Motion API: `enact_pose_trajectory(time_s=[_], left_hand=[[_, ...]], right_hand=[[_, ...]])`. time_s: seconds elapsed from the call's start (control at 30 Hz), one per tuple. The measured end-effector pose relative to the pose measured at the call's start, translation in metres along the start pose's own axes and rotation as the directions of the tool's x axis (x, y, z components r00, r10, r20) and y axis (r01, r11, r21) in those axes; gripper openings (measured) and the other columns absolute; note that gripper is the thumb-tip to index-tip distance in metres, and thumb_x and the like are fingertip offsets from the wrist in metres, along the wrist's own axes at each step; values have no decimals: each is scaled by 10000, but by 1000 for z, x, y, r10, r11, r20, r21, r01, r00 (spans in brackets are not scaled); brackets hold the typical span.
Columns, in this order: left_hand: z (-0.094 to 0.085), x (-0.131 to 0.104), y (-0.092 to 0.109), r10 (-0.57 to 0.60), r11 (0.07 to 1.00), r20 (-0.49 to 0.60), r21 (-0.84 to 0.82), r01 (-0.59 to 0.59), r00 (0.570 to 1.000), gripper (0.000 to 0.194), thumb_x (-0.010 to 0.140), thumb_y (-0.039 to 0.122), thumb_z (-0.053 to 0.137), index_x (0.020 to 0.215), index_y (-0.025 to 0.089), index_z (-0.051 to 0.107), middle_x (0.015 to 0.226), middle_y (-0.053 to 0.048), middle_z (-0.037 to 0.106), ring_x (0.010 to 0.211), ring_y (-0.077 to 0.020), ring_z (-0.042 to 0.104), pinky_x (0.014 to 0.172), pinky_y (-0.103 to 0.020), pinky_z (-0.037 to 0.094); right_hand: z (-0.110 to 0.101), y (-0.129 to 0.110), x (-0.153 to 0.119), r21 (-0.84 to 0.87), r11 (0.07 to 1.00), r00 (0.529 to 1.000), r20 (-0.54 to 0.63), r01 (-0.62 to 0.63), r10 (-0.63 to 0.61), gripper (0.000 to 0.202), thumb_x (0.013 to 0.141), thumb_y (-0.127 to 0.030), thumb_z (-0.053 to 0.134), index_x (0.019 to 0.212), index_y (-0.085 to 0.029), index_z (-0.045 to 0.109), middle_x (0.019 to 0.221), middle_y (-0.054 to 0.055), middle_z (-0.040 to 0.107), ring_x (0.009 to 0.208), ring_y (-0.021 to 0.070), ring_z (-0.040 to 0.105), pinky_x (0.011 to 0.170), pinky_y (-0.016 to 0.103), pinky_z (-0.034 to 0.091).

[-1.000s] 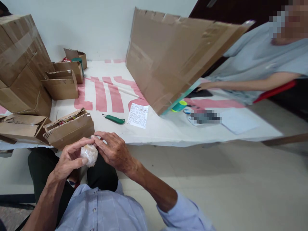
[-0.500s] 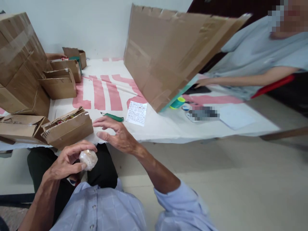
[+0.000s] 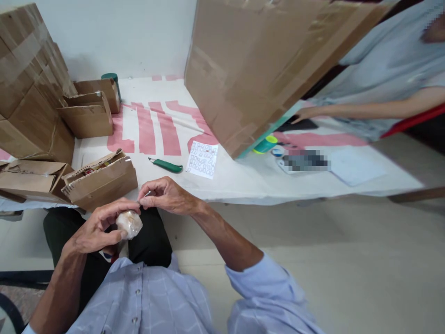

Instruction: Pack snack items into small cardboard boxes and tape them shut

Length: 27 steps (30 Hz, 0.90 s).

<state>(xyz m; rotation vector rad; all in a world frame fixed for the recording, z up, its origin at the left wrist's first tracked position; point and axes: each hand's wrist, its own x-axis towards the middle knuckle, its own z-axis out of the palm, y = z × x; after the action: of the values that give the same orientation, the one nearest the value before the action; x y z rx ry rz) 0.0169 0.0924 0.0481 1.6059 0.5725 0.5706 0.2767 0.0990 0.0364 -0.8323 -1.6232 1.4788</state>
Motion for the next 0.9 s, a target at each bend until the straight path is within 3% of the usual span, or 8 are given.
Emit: enact_pose_trajectory(time_s=[0.17, 0.33, 0.5, 0.7, 0.8, 0.9], left_hand=[[7, 1, -5, -8, 1000, -62, -11, 7, 998, 592, 811, 175, 755, 1397, 232, 685, 1213, -102, 752, 1035, -225, 711, 939, -349, 571], [5, -5, -13, 21, 990, -130, -136, -39, 991, 592, 828, 169, 794, 1389, 243, 619, 1200, -90, 760, 1015, -202, 735, 900, -296, 555], [3, -7, -10, 18, 985, -197, -167, -51, 980, 487, 853, 260, 847, 1303, 207, 669, 1216, -107, 754, 949, -178, 715, 839, -265, 552], [3, -7, -7, -15, 973, -203, -229, -33, 979, 656, 826, 293, 890, 1430, 261, 636, 1397, -132, 709, 985, -200, 738, 836, -288, 580], [2, -7, -10, -75, 973, -182, -227, 32, 980, 687, 807, 289, 896, 1445, 251, 644, 1267, -118, 774, 1014, -222, 753, 906, -319, 583], [2, -5, -9, -133, 976, -214, -197, 91, 968, 592, 767, 255, 886, 1337, 203, 733, 1185, -116, 809, 1037, -246, 762, 949, -337, 579]], right_hand=[[3, 4, -3, -23, 1000, 986, -163, 19, -23, 287, 892, -460, 836, 840, -186, 767, 761, 13, 723, 692, 135, 657, 691, 290, 574], [4, 6, -3, 7, 999, 963, -266, 42, -39, 319, 886, -490, 842, 843, -193, 734, 726, 4, 710, 670, 145, 672, 684, 311, 599], [10, 1, -4, -5, 999, 977, -207, 54, -54, 302, 902, -472, 830, 914, -182, 746, 791, 16, 723, 711, 138, 681, 704, 289, 585], [19, -11, -3, -207, 975, 984, -138, 84, -114, 146, 947, -337, 763, 944, -191, 758, 841, 13, 720, 766, 135, 654, 753, 283, 568], [21, -16, -1, -267, 957, 985, -100, 109, -140, 120, 962, -311, 731, 948, -193, 751, 850, 17, 722, 779, 141, 649, 740, 281, 557], [22, -18, 0, -287, 951, 986, -82, 119, -148, 123, 967, -304, 721, 933, -189, 748, 841, 17, 718, 766, 138, 639, 737, 279, 552]])
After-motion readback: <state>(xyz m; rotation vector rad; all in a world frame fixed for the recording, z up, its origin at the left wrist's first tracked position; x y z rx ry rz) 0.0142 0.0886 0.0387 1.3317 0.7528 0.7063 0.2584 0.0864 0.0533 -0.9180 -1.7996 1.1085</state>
